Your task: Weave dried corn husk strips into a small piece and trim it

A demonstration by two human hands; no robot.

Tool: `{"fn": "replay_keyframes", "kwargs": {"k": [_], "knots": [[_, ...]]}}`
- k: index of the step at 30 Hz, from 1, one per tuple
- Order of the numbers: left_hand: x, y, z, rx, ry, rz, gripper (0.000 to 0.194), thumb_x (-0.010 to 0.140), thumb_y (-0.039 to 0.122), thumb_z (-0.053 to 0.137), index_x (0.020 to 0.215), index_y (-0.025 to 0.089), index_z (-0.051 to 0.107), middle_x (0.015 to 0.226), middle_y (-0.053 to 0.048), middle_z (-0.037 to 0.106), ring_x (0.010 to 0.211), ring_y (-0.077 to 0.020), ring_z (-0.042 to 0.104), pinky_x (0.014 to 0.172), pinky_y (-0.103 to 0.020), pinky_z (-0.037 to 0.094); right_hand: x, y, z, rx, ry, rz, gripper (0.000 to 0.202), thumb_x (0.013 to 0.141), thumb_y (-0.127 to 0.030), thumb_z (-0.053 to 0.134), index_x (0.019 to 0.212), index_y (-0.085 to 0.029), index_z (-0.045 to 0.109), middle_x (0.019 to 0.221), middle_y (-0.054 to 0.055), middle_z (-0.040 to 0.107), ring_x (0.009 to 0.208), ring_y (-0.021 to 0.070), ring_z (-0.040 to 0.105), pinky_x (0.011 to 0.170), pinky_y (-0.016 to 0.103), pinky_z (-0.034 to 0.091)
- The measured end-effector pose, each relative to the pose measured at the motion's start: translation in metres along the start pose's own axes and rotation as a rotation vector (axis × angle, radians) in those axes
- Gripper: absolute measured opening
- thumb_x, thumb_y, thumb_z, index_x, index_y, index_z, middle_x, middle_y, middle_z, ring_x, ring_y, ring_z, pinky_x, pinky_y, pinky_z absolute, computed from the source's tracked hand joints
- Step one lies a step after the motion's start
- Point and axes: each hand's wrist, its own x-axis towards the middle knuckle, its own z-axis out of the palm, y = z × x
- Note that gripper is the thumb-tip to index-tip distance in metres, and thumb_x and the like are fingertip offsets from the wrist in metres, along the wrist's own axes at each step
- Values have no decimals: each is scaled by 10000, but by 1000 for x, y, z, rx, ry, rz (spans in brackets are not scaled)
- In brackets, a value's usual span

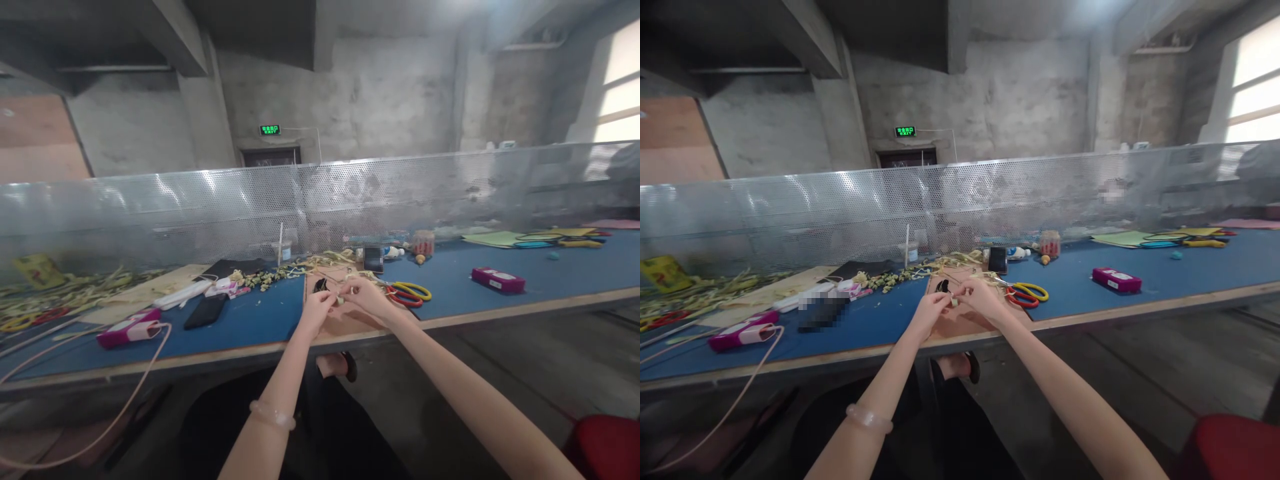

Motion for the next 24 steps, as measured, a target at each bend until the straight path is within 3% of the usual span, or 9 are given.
{"fn": "replay_keyframes", "kwargs": {"k": [5,11,18,24], "knots": [[1,-1,0,-6,33,3,266,714,369,548,718,143,689,711,-74,685,680,-174,608,578,-246,445,-3,-10,-2,-70,5,7,141,761,-226,563,790,-192,697,811,44,608,694,149,532,652,280,402],[2,0,1,-11,-6,-14,241,707,355,567,678,142,676,704,-81,694,681,-174,614,565,-241,428,5,-19,-16,-127,-196,-81,221,817,-296,509,767,-220,710,743,27,620,667,145,516,633,266,382],[3,-3,2,-60,-37,-27,254,741,358,544,741,134,663,770,-93,702,716,-166,618,543,-217,415,19,-23,-20,-278,-213,-120,193,766,-168,518,722,-194,705,745,25,608,636,123,497,579,231,352],[2,-3,5,-148,-72,-28,289,564,266,739,784,115,627,727,-69,671,647,-152,597,577,-241,435,18,-22,-22,-394,-251,-190,220,824,-227,493,864,-211,709,844,42,625,683,130,525,604,229,345]]}}
